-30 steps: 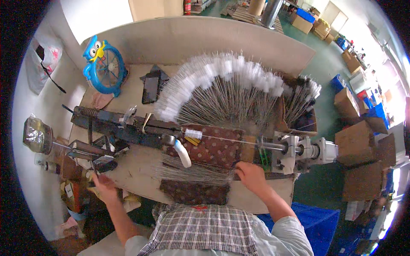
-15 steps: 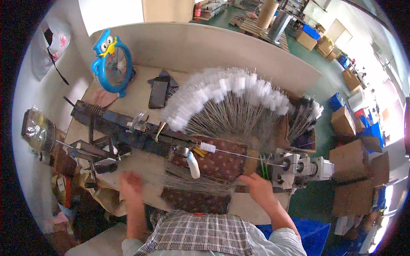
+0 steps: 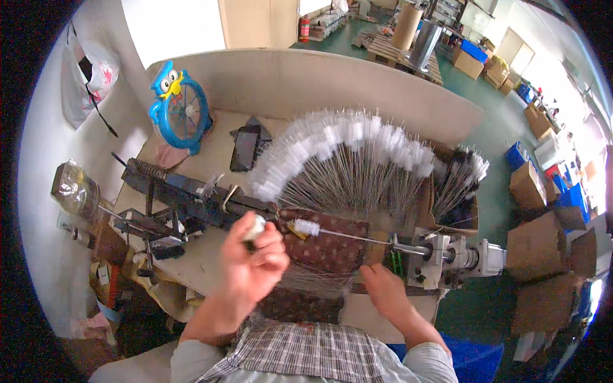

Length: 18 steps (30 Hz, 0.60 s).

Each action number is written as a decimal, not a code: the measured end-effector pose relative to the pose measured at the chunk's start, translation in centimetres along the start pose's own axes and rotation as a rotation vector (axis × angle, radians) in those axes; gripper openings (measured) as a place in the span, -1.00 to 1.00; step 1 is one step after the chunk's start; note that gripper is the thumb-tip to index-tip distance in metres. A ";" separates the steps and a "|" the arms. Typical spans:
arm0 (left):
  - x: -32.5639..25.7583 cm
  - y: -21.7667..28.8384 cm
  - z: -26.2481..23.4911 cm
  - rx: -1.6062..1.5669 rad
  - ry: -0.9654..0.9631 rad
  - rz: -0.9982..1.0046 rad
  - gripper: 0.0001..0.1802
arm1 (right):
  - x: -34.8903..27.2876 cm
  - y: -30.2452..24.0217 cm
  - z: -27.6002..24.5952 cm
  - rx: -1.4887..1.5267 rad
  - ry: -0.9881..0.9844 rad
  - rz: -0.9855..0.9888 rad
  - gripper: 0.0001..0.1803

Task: The recorder is using a specialized machine to assemble or process white, fan-shaped brushes at a factory workstation.

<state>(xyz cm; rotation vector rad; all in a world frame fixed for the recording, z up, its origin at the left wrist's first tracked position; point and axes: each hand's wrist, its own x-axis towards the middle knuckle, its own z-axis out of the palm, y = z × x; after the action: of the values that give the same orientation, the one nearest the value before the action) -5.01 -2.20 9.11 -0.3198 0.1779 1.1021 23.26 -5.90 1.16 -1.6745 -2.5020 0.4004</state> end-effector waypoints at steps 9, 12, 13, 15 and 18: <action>-3.9 -1.3 -2.2 1.239 0.041 0.036 -0.63 | 1.0 1.6 -11.2 0.062 0.540 0.102 -0.80; 1.0 -3.7 -4.1 1.462 -0.205 0.093 -0.77 | 2.5 2.1 -9.2 0.247 0.515 0.137 -0.80; 2.8 -4.8 -3.8 1.737 -0.280 0.286 -0.82 | 3.0 2.1 -8.7 0.293 0.494 0.098 -0.80; 6.7 -7.2 -3.7 2.124 -0.360 0.645 -0.81 | 4.0 1.7 -8.4 0.333 0.479 0.062 -0.79; 12.0 -9.3 -7.0 2.439 -0.300 0.682 -0.80 | 5.5 1.4 -7.5 0.362 0.470 0.084 -0.77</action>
<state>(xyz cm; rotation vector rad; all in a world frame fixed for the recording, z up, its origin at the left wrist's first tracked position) 8.73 1.76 0.53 2.1715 1.2073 0.8288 24.09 0.81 7.63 -1.5181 -1.8999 0.3846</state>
